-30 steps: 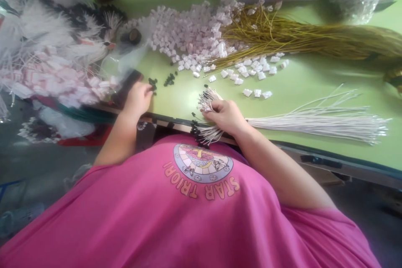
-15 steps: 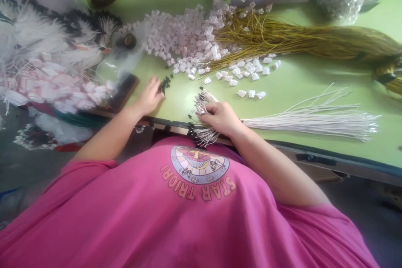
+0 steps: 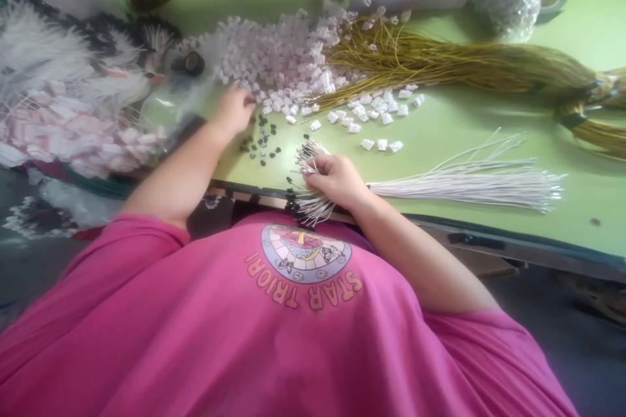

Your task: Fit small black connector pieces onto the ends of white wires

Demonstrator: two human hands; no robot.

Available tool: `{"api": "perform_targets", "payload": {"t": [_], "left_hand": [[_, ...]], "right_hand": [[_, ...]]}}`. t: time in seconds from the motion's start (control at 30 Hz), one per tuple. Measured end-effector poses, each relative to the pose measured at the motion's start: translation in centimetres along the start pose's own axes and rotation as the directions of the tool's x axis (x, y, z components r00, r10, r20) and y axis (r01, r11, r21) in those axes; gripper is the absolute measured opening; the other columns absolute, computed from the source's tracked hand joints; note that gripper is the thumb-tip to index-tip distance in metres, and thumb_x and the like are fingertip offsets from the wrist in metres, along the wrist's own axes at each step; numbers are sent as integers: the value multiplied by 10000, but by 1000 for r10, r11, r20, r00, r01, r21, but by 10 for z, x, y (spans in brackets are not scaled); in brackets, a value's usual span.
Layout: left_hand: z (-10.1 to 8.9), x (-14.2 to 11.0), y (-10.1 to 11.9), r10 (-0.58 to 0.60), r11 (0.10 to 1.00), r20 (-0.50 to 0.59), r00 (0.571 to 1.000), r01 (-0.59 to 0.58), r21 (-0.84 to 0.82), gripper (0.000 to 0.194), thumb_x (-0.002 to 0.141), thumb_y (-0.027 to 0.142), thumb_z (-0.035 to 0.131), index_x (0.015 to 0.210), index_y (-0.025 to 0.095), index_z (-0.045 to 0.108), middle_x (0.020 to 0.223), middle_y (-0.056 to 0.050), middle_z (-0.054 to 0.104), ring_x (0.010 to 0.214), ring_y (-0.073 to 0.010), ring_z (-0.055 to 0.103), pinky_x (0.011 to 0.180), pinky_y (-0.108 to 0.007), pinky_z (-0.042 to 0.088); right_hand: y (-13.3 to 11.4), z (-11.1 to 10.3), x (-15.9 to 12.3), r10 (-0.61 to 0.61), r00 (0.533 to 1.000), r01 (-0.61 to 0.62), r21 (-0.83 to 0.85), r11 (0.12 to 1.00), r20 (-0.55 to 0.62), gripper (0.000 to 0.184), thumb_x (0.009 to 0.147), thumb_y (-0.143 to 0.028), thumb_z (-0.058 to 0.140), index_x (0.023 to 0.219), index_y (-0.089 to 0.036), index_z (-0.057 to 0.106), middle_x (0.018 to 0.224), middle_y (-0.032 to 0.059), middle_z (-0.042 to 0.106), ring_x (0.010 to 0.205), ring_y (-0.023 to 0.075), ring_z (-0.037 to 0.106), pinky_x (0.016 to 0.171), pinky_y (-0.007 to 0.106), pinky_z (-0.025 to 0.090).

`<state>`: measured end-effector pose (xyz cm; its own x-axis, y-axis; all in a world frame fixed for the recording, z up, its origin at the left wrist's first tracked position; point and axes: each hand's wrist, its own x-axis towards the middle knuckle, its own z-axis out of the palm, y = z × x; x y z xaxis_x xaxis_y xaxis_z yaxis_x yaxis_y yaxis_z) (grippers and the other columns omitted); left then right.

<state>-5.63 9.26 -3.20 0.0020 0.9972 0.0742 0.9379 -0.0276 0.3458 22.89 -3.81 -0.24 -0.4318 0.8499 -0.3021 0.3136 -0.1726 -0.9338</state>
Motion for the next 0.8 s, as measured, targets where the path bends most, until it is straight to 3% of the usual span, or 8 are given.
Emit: {"api": "perform_targets", "payload": {"t": [0.17,0.23,0.33,0.43,0.53,0.67,0.8], "left_hand": [[-8,-17,6,55,998,73,996,-54,-14,93,809,177,540,859,162,617,1004,-113,605,943,-244,565,929,-408,432],[-20,-37,16,85,996,102,991,-80,-46,98,834,195,517,854,164,608,976,-103,612,918,-231,571,900,-400,447],[-37,-76,40,88,980,48,995,-78,-184,126,856,195,500,922,173,604,995,-80,633,948,-206,577,895,-371,454],[-36,-118,68,128,871,154,980,-37,-489,146,837,236,564,960,172,611,943,-49,666,870,-159,610,842,-318,489],[-21,-145,89,163,717,277,947,79,-692,146,787,238,632,908,157,634,900,-45,685,814,-138,628,812,-300,508],[-5,-153,100,112,562,341,933,224,-796,165,743,233,675,877,145,636,855,-41,686,763,-126,630,777,-300,523],[-2,-150,100,93,507,334,938,244,-826,186,721,236,701,875,147,647,853,-37,688,762,-122,633,774,-296,526]], "right_hand": [[0,-1,1,-29,999,31,-53,998,30,102,707,-256,578,693,-158,601,586,-3,582,562,117,523,573,269,400],[1,-1,1,-36,998,39,-68,997,42,93,700,-243,567,694,-156,599,586,-8,564,558,114,507,559,267,378],[0,-1,2,-51,998,55,-113,992,41,116,703,-263,568,667,-154,583,586,-12,534,558,108,474,543,264,344],[0,-1,2,-54,998,56,-128,990,23,150,711,-294,575,657,-154,571,567,-24,492,545,98,433,531,260,316],[-1,0,1,-60,998,61,-118,991,8,155,714,-294,570,647,-155,552,556,-33,458,537,90,404,526,256,302],[-4,0,-1,-77,997,77,-121,990,6,182,752,-319,544,685,-151,561,580,-28,467,558,95,412,550,256,322],[-6,1,-2,-88,996,87,-160,983,0,203,788,-333,514,706,-151,554,598,-27,469,574,98,415,585,263,336]]}}
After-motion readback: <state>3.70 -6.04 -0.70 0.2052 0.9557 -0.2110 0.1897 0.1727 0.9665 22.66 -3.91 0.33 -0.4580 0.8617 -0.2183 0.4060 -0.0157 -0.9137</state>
